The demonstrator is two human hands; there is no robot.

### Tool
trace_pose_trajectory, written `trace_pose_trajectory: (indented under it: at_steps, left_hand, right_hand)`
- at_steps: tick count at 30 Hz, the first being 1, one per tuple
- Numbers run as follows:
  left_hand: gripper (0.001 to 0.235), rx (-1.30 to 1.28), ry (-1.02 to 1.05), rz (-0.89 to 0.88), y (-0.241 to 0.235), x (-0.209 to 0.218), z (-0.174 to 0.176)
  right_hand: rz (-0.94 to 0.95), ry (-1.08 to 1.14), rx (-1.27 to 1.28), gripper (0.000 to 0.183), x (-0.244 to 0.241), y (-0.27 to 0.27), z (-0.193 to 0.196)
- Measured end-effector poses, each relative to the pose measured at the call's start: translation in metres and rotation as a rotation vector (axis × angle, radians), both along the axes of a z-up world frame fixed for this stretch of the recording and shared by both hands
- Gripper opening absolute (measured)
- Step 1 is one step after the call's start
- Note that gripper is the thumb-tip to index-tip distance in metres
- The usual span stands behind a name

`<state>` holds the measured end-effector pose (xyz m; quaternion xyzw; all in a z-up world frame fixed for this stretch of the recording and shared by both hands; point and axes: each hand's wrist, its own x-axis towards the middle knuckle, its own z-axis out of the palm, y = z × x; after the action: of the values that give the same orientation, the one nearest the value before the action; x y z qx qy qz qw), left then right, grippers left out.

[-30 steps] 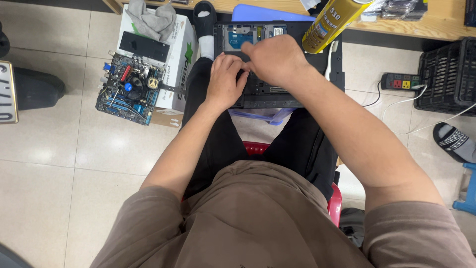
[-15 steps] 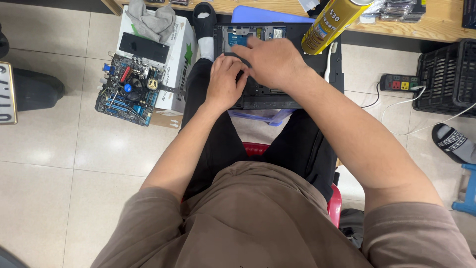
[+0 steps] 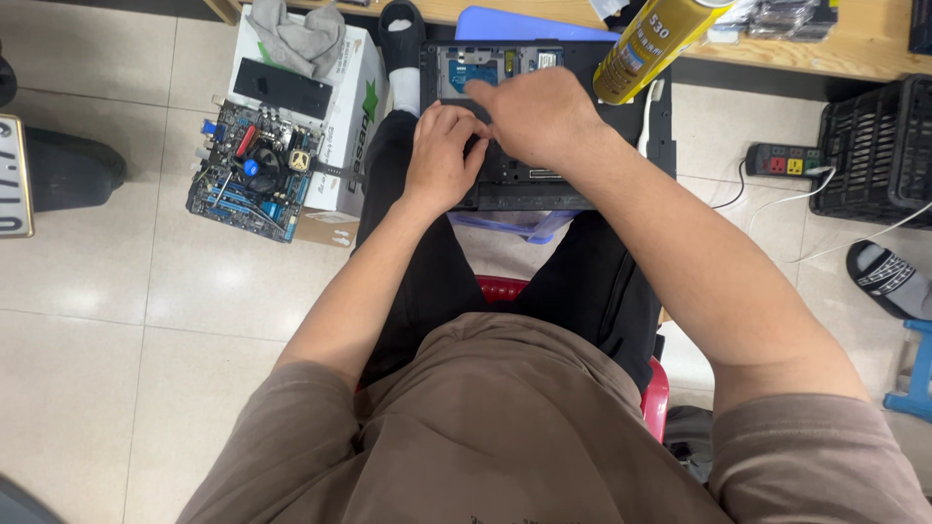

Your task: The person is repairing a laptop by removing a metal plate, unscrewing components, and handling a hard drive. They use a screwdriver to remove screws and place them into a small plastic container. The person also handles a cloth and a spray can during the process.

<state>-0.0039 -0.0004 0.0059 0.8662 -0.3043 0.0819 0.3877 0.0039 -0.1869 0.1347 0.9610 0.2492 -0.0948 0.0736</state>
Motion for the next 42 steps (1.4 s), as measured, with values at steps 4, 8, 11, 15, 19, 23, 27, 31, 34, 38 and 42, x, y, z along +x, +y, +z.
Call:
trace_pose_trajectory:
  at_steps: [4,8,11,15,19,23,27,31,34,38,42]
  left_hand:
    - [0.008,-0.017,-0.006,-0.005,-0.001,0.001,0.002]
    - [0.010,-0.008,0.022,-0.018,0.000,0.000,0.004]
    - [0.009,0.007,-0.004,-0.003,0.000,0.000,0.002]
    - [0.009,0.005,0.017,-0.007,-0.001,0.001,0.002]
    - [0.011,-0.003,-0.019,-0.006,-0.001,0.002,-0.001]
    - [0.010,0.025,0.028,-0.001,-0.001,0.000,0.000]
    - [0.012,0.038,0.003,0.006,-0.001,0.003,-0.003]
    - [0.010,0.013,0.020,0.003,-0.002,0.001,0.001]
    - [0.008,0.003,-0.001,0.002,-0.001,0.001,0.001]
    - [0.008,0.008,-0.080,0.024,-0.004,0.009,-0.037]
    - [0.011,0.021,-0.088,0.053,-0.005,0.021,-0.038]
  right_hand:
    - [0.009,0.059,0.099,0.085,-0.004,0.001,0.015]
    - [-0.012,-0.006,-0.107,0.028,0.002,0.000,0.000]
    - [-0.025,0.068,0.088,0.075,-0.002,0.002,0.011]
    - [0.016,-0.007,-0.014,0.026,0.004,-0.003,-0.011]
    - [-0.033,0.083,-0.013,0.015,0.001,0.008,-0.001]
    - [0.018,0.131,-0.214,0.022,0.006,0.013,-0.010]
    - [0.069,0.017,-0.307,0.022,0.008,0.014,-0.017]
    - [-0.085,0.169,-0.340,0.028,0.008,0.021,0.012]
    - [-0.200,0.212,-0.324,0.060,0.005,0.006,0.018]
    - [-0.143,0.163,-0.193,0.044,-0.034,-0.023,-0.025]
    - [-0.157,0.106,0.057,0.030,-0.057,-0.040,-0.010]
